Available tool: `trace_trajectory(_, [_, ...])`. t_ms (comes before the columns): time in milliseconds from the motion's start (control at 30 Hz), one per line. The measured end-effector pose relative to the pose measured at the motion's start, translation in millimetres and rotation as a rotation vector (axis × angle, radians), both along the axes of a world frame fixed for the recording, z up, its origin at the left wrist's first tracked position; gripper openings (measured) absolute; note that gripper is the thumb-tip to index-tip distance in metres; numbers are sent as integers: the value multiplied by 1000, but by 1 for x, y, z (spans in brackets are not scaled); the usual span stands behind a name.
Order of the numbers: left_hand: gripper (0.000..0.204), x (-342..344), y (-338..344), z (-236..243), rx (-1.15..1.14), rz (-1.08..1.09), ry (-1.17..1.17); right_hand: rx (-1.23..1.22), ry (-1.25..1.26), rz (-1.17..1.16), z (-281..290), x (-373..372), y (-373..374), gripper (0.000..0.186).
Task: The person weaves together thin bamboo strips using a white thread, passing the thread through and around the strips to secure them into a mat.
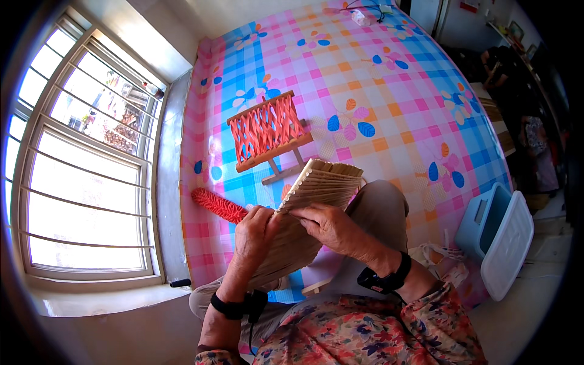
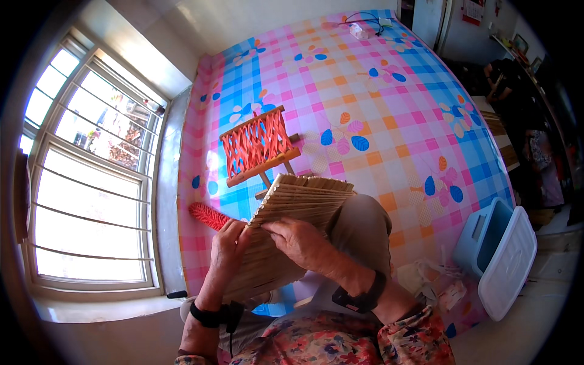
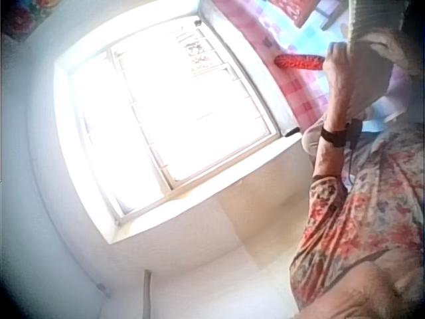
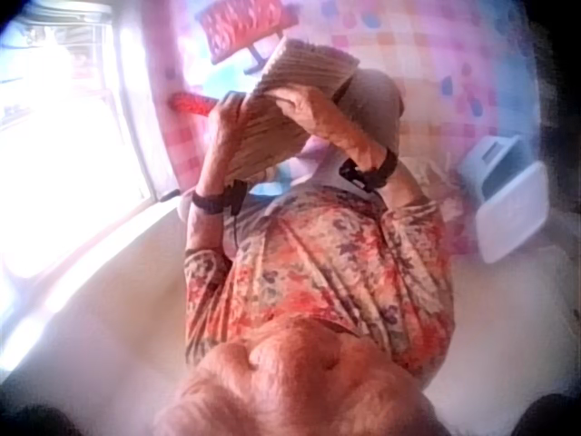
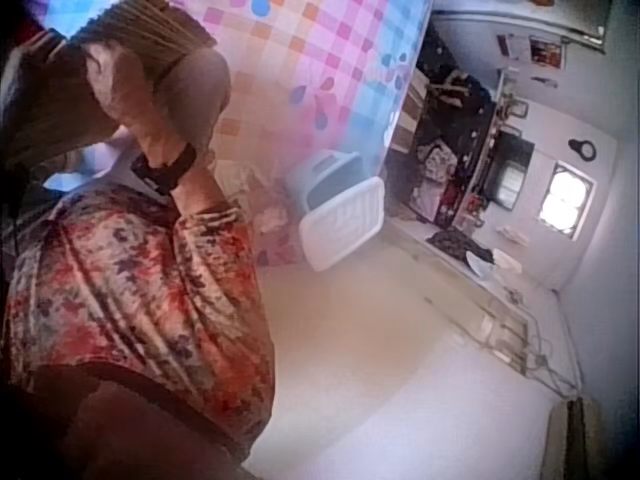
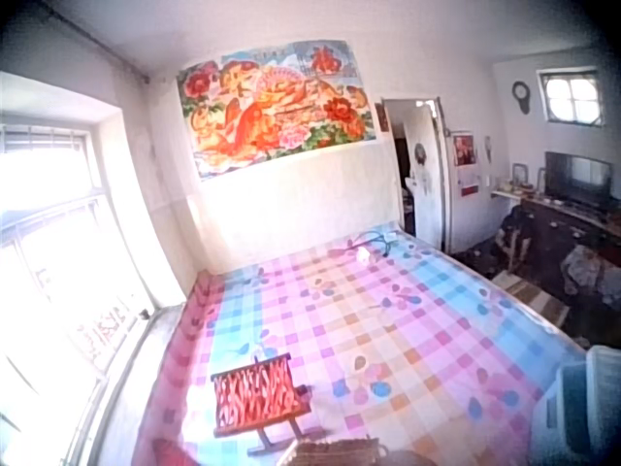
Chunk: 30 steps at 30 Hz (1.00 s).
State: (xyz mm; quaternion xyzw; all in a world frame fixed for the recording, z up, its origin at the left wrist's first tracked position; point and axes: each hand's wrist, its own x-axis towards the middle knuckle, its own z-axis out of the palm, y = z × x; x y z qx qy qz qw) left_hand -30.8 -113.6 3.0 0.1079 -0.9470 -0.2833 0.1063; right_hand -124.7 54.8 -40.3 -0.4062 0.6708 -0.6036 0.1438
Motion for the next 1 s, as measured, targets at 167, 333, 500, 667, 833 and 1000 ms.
trace_trajectory(167, [15, 0, 0, 0, 4, -5, 14, 0, 4, 1, -1, -1, -1, 25])
trace_trajectory(333, [16, 1, -2, 0, 2, -11, -3, -4, -35, 17, 2, -2, -2, 26])
trace_trajectory(500, [16, 1, -2, 0, 12, 2, -10, 14, -84, 47, 0, -2, -2, 27])
trace_trajectory(667, [16, 1, -1, 1, 18, 8, -21, -9, -143, 73, 1, -4, 0, 28])
trace_trajectory(833, [15, 0, -1, -2, 15, 5, 14, -2, -111, 99, -1, -8, 0, 29])
trace_trajectory(1000, [15, 1, -1, -1, 10, 5, 13, 18, -96, 100, 0, -8, 1, 29])
